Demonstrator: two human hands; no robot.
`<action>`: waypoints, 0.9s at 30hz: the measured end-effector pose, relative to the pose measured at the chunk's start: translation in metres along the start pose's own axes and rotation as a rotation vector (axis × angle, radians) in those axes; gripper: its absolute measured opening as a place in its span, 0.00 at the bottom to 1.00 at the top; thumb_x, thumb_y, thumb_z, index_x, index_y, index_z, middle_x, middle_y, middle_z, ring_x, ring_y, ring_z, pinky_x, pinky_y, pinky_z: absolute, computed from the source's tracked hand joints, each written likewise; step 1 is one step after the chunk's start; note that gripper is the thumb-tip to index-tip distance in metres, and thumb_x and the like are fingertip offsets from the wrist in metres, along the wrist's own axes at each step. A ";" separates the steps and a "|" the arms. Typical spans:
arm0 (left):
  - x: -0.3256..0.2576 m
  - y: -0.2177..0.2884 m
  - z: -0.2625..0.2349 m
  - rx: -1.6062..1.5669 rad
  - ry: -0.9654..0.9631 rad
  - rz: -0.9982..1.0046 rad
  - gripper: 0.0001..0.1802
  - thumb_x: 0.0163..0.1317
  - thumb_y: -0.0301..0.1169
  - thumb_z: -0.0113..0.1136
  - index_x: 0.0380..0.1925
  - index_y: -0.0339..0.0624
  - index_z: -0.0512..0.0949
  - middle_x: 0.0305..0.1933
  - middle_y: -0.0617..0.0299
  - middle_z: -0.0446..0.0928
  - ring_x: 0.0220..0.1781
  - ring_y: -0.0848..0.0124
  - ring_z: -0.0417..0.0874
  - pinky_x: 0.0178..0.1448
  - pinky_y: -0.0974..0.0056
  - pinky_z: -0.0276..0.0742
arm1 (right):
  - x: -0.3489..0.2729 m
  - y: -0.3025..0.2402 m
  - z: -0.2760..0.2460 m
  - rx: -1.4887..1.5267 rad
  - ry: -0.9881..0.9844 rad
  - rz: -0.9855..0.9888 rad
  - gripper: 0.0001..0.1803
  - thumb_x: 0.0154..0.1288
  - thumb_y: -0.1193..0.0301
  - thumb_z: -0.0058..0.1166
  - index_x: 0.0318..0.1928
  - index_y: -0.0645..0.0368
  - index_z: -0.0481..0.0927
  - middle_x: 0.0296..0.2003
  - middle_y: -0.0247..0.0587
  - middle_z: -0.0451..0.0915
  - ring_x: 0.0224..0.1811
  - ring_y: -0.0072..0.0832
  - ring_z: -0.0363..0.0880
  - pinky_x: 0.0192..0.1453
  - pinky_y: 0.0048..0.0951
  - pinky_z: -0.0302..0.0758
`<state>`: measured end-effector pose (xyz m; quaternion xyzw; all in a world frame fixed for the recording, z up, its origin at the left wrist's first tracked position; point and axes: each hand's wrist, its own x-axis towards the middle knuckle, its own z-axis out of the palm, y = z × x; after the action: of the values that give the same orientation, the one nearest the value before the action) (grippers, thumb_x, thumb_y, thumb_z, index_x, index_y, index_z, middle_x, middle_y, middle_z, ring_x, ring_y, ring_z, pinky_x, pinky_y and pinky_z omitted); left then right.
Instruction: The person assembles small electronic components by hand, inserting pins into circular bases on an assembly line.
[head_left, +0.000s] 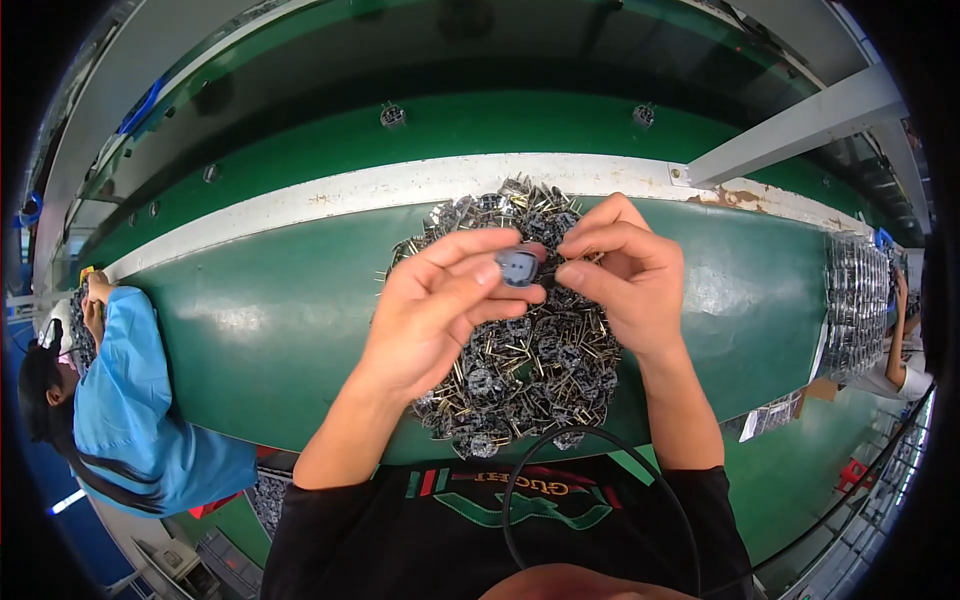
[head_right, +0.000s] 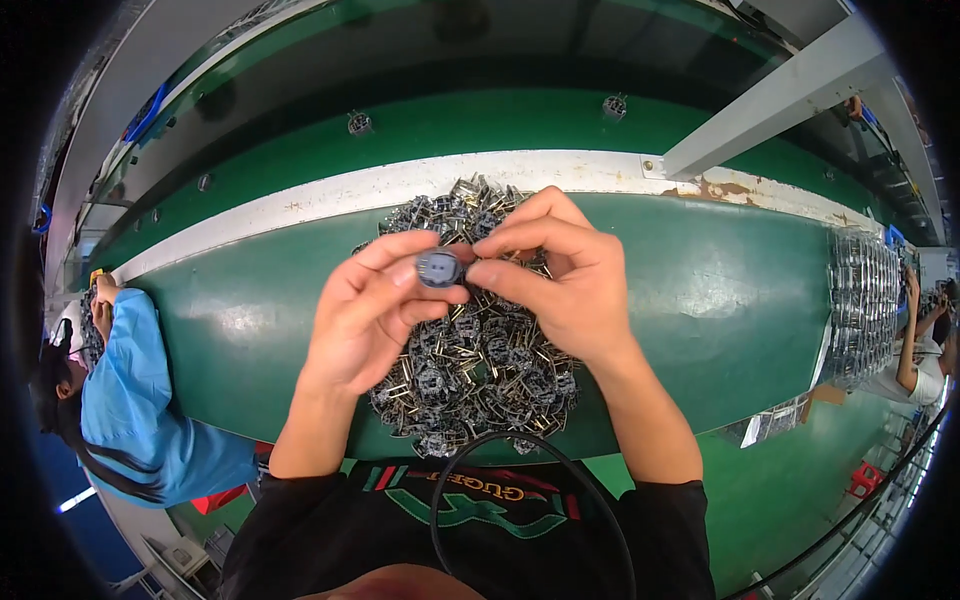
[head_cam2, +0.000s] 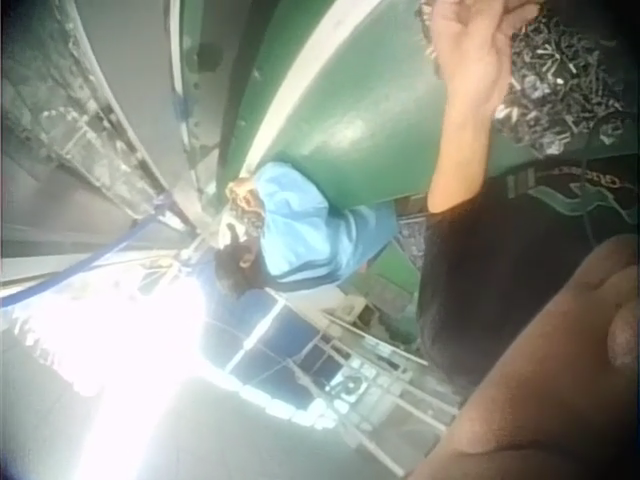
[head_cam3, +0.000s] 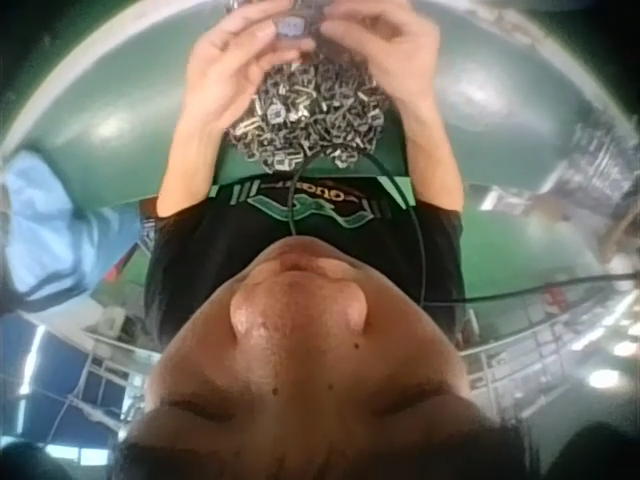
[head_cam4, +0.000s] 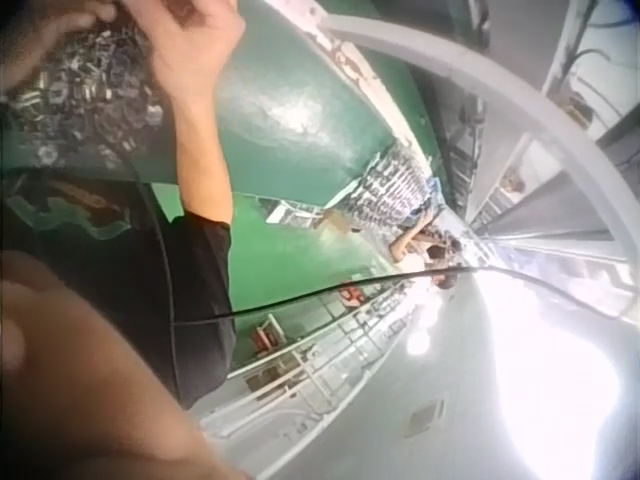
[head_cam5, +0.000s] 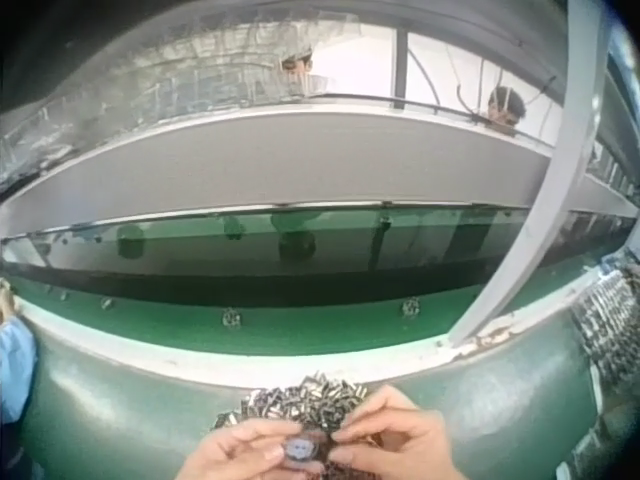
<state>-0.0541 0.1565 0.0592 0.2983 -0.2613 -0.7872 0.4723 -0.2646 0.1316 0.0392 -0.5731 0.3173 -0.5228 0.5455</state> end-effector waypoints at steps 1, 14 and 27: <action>0.000 -0.005 0.000 -0.012 0.001 -0.016 0.18 0.73 0.25 0.51 0.60 0.30 0.72 0.54 0.48 0.80 0.51 0.60 0.86 0.55 0.64 0.85 | -0.002 0.001 0.009 -0.122 0.059 -0.052 0.13 0.52 0.83 0.69 0.40 0.64 0.87 0.38 0.35 0.78 0.37 0.20 0.75 0.39 0.20 0.71; -0.004 -0.008 -0.004 -0.171 0.009 -0.064 0.18 0.73 0.25 0.52 0.60 0.31 0.73 0.50 0.56 0.82 0.49 0.70 0.85 0.58 0.64 0.83 | 0.000 -0.011 0.016 -0.792 -0.075 -0.525 0.25 0.47 0.68 0.73 0.48 0.64 0.85 0.31 0.38 0.76 0.28 0.30 0.75 0.29 0.27 0.73; -0.003 -0.016 -0.003 -0.047 -0.017 -0.035 0.17 0.72 0.23 0.53 0.58 0.30 0.73 0.55 0.48 0.80 0.57 0.63 0.84 0.61 0.59 0.83 | -0.002 -0.025 0.018 -0.609 0.040 -0.386 0.12 0.45 0.80 0.73 0.32 0.64 0.84 0.26 0.40 0.81 0.24 0.28 0.79 0.25 0.25 0.74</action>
<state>-0.0606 0.1658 0.0466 0.2850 -0.2416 -0.8037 0.4631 -0.2527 0.1438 0.0651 -0.7482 0.3551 -0.5089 0.2349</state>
